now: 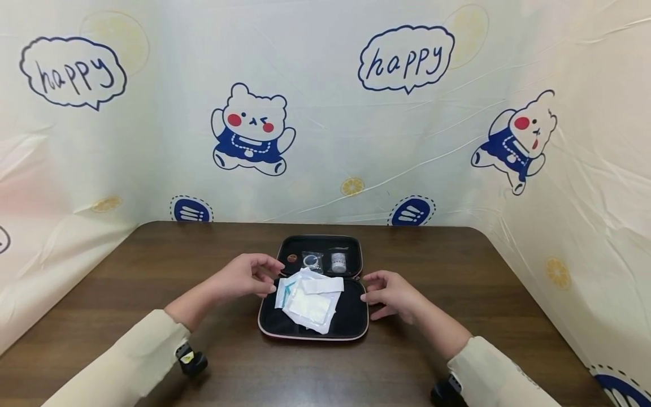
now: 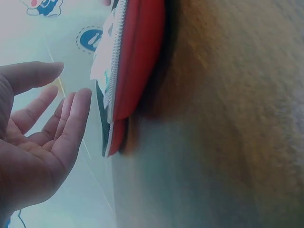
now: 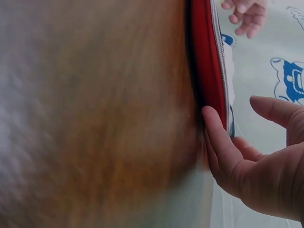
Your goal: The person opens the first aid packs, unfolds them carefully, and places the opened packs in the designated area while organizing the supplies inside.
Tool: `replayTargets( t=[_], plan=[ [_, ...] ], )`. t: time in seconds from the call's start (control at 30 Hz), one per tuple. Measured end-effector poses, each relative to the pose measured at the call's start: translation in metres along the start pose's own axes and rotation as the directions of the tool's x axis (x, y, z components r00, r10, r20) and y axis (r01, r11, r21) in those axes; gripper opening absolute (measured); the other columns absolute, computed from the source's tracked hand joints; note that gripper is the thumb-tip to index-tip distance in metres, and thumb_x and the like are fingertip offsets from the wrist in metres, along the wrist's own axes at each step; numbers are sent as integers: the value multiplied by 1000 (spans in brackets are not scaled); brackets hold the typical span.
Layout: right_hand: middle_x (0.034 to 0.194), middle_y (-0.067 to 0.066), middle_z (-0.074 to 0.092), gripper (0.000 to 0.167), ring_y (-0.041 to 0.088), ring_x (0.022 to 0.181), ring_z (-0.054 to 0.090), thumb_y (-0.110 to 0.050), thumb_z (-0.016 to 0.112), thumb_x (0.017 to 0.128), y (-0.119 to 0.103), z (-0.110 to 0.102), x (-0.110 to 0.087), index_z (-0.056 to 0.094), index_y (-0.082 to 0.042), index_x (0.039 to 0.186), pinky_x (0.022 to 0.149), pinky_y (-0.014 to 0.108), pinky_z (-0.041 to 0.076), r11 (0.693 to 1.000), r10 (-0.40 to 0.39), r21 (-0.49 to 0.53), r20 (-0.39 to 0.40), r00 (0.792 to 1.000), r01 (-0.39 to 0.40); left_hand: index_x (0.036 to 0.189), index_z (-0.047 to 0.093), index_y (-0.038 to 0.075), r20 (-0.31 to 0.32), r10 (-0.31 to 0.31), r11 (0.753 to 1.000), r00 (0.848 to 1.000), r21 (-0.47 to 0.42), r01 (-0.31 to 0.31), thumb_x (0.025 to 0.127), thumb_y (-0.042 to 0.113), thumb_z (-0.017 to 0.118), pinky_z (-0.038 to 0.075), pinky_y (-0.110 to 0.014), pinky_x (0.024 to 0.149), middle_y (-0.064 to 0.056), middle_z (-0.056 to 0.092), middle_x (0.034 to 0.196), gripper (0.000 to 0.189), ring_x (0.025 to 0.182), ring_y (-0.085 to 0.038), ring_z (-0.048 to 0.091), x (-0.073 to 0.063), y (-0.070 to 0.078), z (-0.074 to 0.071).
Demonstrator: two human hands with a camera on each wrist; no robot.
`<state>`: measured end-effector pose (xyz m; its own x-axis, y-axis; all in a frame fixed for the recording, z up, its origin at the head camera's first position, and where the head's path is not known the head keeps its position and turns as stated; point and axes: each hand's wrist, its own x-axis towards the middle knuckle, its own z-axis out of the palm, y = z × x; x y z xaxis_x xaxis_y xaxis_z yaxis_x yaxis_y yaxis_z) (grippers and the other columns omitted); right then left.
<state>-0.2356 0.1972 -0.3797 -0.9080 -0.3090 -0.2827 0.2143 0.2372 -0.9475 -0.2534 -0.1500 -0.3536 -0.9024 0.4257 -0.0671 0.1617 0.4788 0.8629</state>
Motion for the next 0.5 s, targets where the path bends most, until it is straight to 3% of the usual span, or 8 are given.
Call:
replayTargets(
  t=[0.33,0.5],
  plan=[
    [117,25,53,63,26,86,63,11,63,85,4,9,-6,35,7,141,63,45,60,997,13,73,30,999,-15,119,66,2,85,61,987,994,141,-73,80,1,76,59,-32,70,-18,61,115,40,85,-19,63,13,19,6],
    [115,24,56,64,27,84,64,16,59,83,5,11,-7,35,6,142,63,46,59,996,14,93,19,1000,-16,119,67,4,131,83,982,988,161,-103,80,3,77,58,-30,70,-15,63,112,40,84,-18,62,19,29,12]
  ],
)
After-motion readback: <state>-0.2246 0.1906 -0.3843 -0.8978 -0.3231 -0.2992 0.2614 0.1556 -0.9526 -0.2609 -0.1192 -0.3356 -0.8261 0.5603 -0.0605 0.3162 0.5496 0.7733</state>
